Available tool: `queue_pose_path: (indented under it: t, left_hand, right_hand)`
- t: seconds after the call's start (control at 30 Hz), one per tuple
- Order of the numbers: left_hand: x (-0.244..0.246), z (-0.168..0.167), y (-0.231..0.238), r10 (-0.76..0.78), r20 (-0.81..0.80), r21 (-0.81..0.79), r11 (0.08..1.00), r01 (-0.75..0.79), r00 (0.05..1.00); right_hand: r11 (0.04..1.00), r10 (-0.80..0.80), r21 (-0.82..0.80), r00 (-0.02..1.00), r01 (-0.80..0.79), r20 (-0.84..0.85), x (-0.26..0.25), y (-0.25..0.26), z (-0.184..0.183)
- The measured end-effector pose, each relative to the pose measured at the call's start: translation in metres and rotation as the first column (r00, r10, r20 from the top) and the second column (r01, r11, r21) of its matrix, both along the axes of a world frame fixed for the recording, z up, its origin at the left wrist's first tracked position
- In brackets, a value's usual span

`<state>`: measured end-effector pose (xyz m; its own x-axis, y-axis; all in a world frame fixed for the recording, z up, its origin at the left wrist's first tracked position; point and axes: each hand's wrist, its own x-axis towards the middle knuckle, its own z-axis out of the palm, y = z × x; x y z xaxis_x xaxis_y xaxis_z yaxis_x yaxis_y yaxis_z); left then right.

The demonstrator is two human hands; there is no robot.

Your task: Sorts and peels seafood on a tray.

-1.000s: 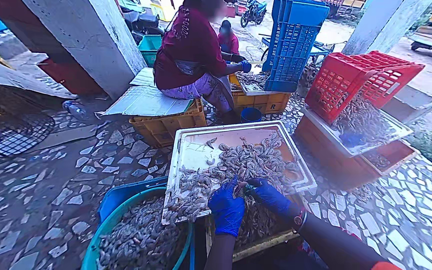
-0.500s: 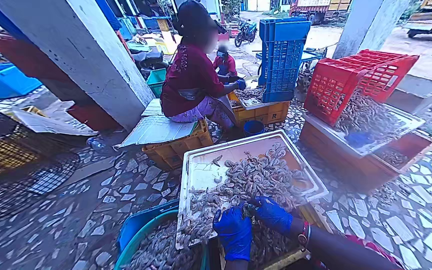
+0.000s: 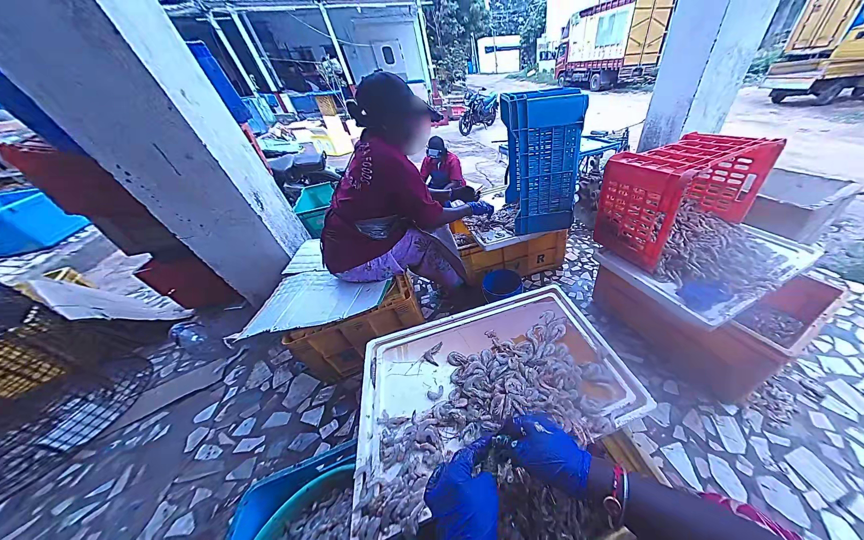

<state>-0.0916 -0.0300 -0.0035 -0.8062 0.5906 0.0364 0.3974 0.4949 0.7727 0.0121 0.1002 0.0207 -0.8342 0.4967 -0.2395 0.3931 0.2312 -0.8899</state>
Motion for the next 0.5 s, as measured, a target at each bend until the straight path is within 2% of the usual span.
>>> queue_pose_path:
  t: [0.1, 0.2, 0.3, 0.4, 0.5]
  left_hand:
    - [0.002, 0.0, 0.0, 0.022, 0.007, -0.107, 0.994, -0.021, 1.0]
    - [0.0, 0.004, 0.001, 0.026, 0.193, -0.198, 0.98, 0.013, 0.981]
    - [0.004, -0.006, 0.004, 0.029, 0.266, -0.086, 0.996, -0.006, 0.964]
    - [0.011, -0.013, 0.005, 0.026, 0.098, -0.049, 0.999, -0.021, 0.995]
    - [0.013, -0.011, 0.006, 0.049, 0.019, -0.049, 0.998, -0.048, 0.999]
  right_hand:
    - [1.0, -0.013, 0.026, 1.0, 0.012, 0.01, -0.001, -0.006, -0.005]
    - [0.999, -0.038, -0.013, 0.999, 0.038, 0.026, -0.004, -0.007, -0.005]
    - [0.975, -0.148, -0.173, 0.989, 0.143, -0.017, -0.01, -0.013, -0.01]
    - [0.92, -0.242, -0.319, 0.97, 0.227, -0.008, -0.015, -0.019, -0.017]
    - [0.909, -0.265, -0.34, 0.964, 0.242, -0.02, -0.015, -0.023, -0.02]
